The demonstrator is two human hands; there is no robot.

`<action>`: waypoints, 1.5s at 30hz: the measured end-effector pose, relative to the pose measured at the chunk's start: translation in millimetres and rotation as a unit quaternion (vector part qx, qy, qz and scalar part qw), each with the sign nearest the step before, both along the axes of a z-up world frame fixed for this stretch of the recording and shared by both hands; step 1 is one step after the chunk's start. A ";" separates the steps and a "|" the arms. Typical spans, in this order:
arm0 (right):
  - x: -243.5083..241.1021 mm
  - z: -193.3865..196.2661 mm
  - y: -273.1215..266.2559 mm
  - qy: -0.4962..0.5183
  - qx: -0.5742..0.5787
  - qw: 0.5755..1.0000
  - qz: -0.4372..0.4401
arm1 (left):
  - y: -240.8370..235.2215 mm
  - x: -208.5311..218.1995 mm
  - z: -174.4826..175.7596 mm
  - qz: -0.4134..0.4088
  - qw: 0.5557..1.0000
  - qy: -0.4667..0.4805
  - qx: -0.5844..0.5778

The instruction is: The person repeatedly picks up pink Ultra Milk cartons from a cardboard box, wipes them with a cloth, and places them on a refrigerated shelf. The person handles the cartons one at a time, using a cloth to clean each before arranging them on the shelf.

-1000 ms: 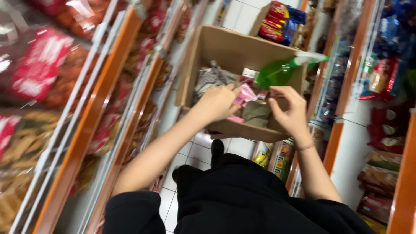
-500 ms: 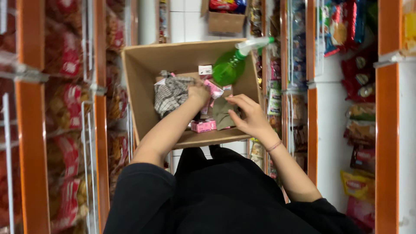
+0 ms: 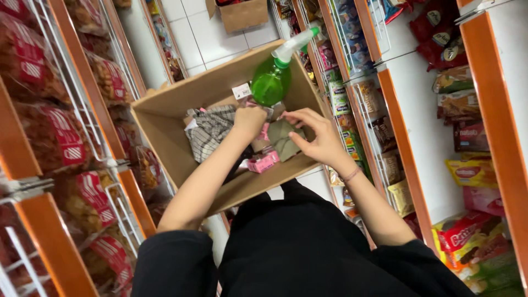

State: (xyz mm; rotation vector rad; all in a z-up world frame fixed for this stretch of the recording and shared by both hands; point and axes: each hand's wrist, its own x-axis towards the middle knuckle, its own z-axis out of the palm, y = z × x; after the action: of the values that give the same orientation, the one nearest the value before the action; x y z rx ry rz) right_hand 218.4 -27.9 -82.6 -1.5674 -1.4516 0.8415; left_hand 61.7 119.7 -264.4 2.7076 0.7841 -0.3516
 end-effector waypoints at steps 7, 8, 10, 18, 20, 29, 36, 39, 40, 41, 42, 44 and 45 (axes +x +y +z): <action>-12.3 -15.4 -10.9 0.087 -0.051 0.987 0.122 | 6.1 -20.7 199.9 -0.080 0.932 -0.184 -0.302; -14.2 -18.3 -16.7 0.178 -0.081 0.977 0.081 | 5.9 -24.9 206.7 -0.051 0.901 -0.224 -0.369; -10.6 -20.4 -27.9 0.349 -0.133 0.927 -0.002 | 10.0 -29.8 200.1 0.008 0.819 -0.300 -0.488; 15.1 -7.1 -72.0 0.540 -0.045 0.825 -0.158 | -30.7 11.5 55.3 -0.055 0.936 -0.014 -0.347; 13.9 -3.0 -77.3 0.555 -0.039 0.811 -0.178 | -50.1 19.7 33.0 -0.121 0.945 0.001 -0.303; 13.5 -14.0 -88.3 0.563 -0.038 0.794 -0.225 | -33.5 8.7 -5.3 -0.016 0.911 -0.188 -0.366; 16.3 -42.6 -83.5 0.504 -0.040 0.824 -0.256 | -33.6 -19.3 141.8 0.210 0.788 -0.416 -0.402; 3.0 -37.8 -71.2 0.528 0.006 0.823 -0.211 | -68.0 -13.2 214.6 0.188 0.791 -0.452 -0.368; -4.5 -32.5 -68.4 0.542 0.027 0.818 -0.188 | -84.5 -9.5 232.7 0.113 0.812 -0.486 -0.301; -7.4 -24.6 -68.3 0.507 0.020 0.840 -0.194 | -96.7 -1.3 246.5 0.034 0.823 -0.517 -0.233; -12.2 -16.0 -70.2 0.471 0.013 0.859 -0.199 | -101.8 6.3 256.4 0.039 0.827 -0.520 -0.211; -21.0 -2.6 -68.1 0.397 0.011 0.894 -0.207 | -111.3 13.6 266.9 0.054 0.837 -0.520 -0.165; -23.7 2.2 -66.1 0.357 0.019 0.910 -0.211 | -114.1 16.5 268.0 0.074 0.840 -0.512 -0.166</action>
State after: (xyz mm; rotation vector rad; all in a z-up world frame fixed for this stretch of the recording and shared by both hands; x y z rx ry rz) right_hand 194.7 -94.0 -80.5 -1.2681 -0.5722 0.9692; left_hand 78.2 5.7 3.6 2.0175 0.5033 0.8609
